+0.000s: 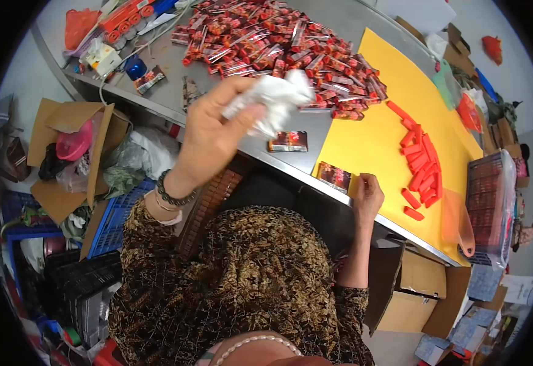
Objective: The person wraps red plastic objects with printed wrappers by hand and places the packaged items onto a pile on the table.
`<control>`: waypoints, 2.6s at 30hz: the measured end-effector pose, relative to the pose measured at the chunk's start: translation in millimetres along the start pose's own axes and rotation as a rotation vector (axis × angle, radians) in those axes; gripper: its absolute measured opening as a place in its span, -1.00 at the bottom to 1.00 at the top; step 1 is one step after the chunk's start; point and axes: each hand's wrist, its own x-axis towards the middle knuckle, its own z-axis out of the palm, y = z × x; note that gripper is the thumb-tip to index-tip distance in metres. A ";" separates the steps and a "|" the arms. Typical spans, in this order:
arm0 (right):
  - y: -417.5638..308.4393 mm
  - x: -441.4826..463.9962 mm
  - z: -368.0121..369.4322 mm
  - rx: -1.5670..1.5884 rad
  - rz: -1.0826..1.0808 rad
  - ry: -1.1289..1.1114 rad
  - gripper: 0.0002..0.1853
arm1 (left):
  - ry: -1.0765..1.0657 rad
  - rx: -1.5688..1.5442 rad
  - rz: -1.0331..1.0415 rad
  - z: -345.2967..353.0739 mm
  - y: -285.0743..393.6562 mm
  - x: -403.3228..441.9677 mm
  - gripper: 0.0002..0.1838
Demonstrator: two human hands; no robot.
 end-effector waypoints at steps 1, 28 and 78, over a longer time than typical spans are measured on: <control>1.9 0.2 0.4 0.009 -0.004 0.006 -0.94 | 0.084 0.039 -0.067 -16.6 -24.4 0.1 -0.75; 8.7 4.0 -4.6 -0.002 -0.020 0.007 -0.95 | 0.019 1.251 0.259 -77.2 -126.2 1.0 -0.56; 116.5 208.3 -47.8 -0.720 -0.208 -0.225 -0.76 | -0.758 0.539 -0.038 140.7 -108.3 -4.5 -0.77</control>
